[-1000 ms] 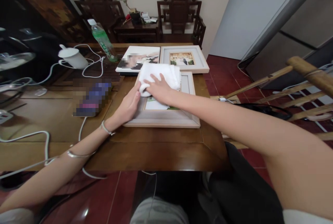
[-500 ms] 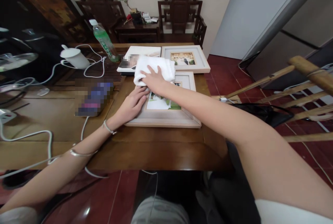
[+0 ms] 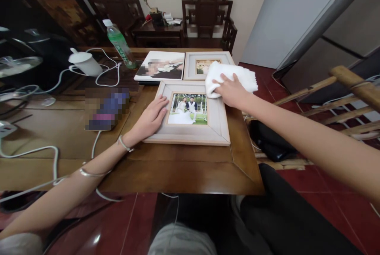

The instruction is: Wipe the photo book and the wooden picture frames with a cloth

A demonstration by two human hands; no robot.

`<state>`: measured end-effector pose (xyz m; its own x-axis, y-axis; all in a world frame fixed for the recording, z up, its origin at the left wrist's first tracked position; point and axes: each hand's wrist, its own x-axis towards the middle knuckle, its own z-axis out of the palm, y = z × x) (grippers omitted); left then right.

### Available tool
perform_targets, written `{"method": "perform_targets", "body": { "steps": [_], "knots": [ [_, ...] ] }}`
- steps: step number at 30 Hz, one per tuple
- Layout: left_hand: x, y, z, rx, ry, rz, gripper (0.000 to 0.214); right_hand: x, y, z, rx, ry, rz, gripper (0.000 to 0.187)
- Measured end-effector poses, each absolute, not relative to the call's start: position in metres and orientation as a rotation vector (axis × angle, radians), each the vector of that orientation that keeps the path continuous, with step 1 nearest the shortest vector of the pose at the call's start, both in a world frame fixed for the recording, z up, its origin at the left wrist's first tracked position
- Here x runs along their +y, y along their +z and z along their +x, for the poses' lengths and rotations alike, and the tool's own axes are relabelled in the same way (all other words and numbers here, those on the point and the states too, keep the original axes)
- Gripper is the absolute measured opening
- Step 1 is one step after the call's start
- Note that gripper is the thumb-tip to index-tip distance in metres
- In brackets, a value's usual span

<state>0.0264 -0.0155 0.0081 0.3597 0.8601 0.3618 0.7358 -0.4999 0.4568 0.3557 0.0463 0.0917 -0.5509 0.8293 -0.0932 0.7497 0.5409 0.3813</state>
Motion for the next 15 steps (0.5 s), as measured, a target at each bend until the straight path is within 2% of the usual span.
{"method": "perform_targets", "body": {
  "steps": [9,15],
  "knots": [
    [-0.015,0.009,0.024,1.446,0.813,2.428,0.05,-0.043,0.107,0.344,2.53,0.318,1.194,0.054],
    [-0.015,0.01,0.025,1.453,0.808,2.424,0.05,-0.099,0.135,0.339,2.576,-0.052,1.076,0.044]
  ]
}}
